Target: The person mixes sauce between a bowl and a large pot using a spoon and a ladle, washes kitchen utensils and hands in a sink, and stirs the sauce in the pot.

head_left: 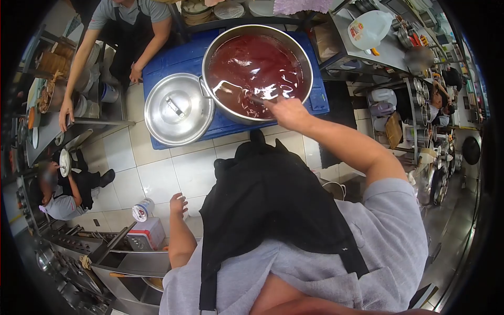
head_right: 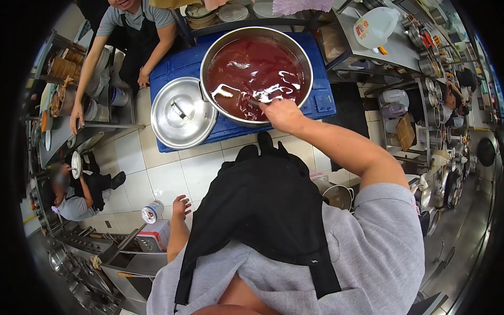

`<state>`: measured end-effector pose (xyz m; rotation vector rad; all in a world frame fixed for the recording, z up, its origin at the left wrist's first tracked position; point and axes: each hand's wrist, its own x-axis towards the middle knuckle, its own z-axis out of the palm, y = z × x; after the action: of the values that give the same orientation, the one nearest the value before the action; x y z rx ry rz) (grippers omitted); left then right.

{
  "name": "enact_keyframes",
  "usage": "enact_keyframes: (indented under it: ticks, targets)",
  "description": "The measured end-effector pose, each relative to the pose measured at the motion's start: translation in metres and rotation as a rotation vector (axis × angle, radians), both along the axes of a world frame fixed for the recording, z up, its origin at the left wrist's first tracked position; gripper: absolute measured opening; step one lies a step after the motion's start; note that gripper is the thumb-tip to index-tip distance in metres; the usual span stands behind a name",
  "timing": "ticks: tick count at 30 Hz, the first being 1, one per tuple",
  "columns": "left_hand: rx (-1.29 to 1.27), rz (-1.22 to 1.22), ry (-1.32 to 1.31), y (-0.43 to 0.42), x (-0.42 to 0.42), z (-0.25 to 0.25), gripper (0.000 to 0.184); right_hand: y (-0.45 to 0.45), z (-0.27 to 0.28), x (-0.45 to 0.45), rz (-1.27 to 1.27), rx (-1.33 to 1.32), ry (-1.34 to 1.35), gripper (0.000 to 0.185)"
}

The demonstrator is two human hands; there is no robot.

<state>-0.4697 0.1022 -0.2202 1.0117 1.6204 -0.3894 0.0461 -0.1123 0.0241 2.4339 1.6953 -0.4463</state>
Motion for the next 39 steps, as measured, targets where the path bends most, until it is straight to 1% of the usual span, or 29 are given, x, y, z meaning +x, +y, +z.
enact_keyframes:
  ticks: [4, 5, 8, 10, 12, 17, 19, 22, 24, 25, 26, 28, 29, 30, 32, 34, 36, 38, 39]
  targets:
    - [0.054, -0.045, -0.075, 0.006, 0.043, 0.007, 0.041, 0.031, -0.021, 0.039, -0.119, 0.041, -0.106, 0.03]
    - [0.078, -0.072, -0.109, 0.008, 0.053, 0.012, 0.041, 0.036, -0.021, 0.05, -0.136, 0.06, -0.087, 0.027]
    - [0.114, -0.073, -0.178, 0.014, 0.071, 0.022, 0.041, 0.041, -0.027, 0.083, -0.173, 0.081, -0.219, 0.024]
    - [0.12, -0.075, -0.195, 0.015, 0.072, 0.026, 0.041, 0.04, -0.019, 0.103, -0.163, 0.028, -0.253, 0.025]
    - [0.136, -0.074, -0.187, 0.015, 0.069, 0.03, 0.041, 0.035, -0.009, 0.12, -0.182, -0.094, -0.254, 0.026]
    - [0.097, -0.007, -0.092, -0.004, 0.03, 0.018, 0.039, 0.014, 0.026, 0.138, -0.135, -0.373, -0.253, 0.026]
    - [0.067, 0.027, -0.064, -0.018, 0.011, 0.011, 0.04, 0.009, 0.04, 0.136, -0.145, -0.415, -0.224, 0.026]
    - [0.049, 0.091, -0.026, -0.043, -0.013, 0.004, 0.039, 0.009, 0.044, 0.141, -0.13, -0.464, -0.198, 0.022]
    - [0.016, 0.118, -0.003, -0.056, -0.021, 0.004, 0.04, 0.014, 0.055, 0.148, -0.102, -0.679, -0.031, 0.021]
    - [0.006, 0.133, -0.007, -0.061, -0.023, 0.005, 0.041, 0.017, 0.058, 0.155, -0.146, -0.75, 0.074, 0.021]
    - [0.005, 0.14, -0.009, -0.066, -0.025, 0.005, 0.041, 0.018, 0.056, 0.163, -0.14, -0.751, 0.07, 0.021]
    - [0.014, 0.179, -0.021, -0.074, -0.025, 0.009, 0.041, 0.018, 0.05, 0.177, -0.133, -0.866, 0.203, 0.023]
    - [0.014, 0.192, -0.021, -0.078, -0.026, 0.011, 0.041, 0.016, 0.047, 0.182, -0.268, -0.87, 0.291, 0.021]
    - [0.027, 0.205, -0.039, -0.081, -0.026, 0.014, 0.041, 0.015, 0.046, 0.184, -0.257, -0.872, 0.285, 0.021]
    - [0.042, 0.229, -0.059, -0.086, -0.027, 0.015, 0.041, 0.014, 0.044, 0.189, -0.489, -0.906, 0.558, 0.016]
    - [0.025, 0.267, -0.089, -0.092, -0.033, 0.011, 0.038, 0.011, 0.043, 0.182, -0.488, -0.917, 0.552, 0.014]
    - [0.019, 0.278, -0.087, -0.099, -0.037, 0.008, 0.041, 0.002, 0.033, 0.177, -0.638, -0.832, 0.735, 0.02]
    - [0.012, 0.284, -0.087, -0.106, -0.037, 0.004, 0.044, -0.014, 0.017, 0.161, -0.73, -0.682, 0.815, 0.036]
    - [-0.014, 0.289, -0.063, -0.109, -0.036, 0.003, 0.044, -0.019, 0.004, 0.155, -0.747, -0.663, 0.889, 0.044]
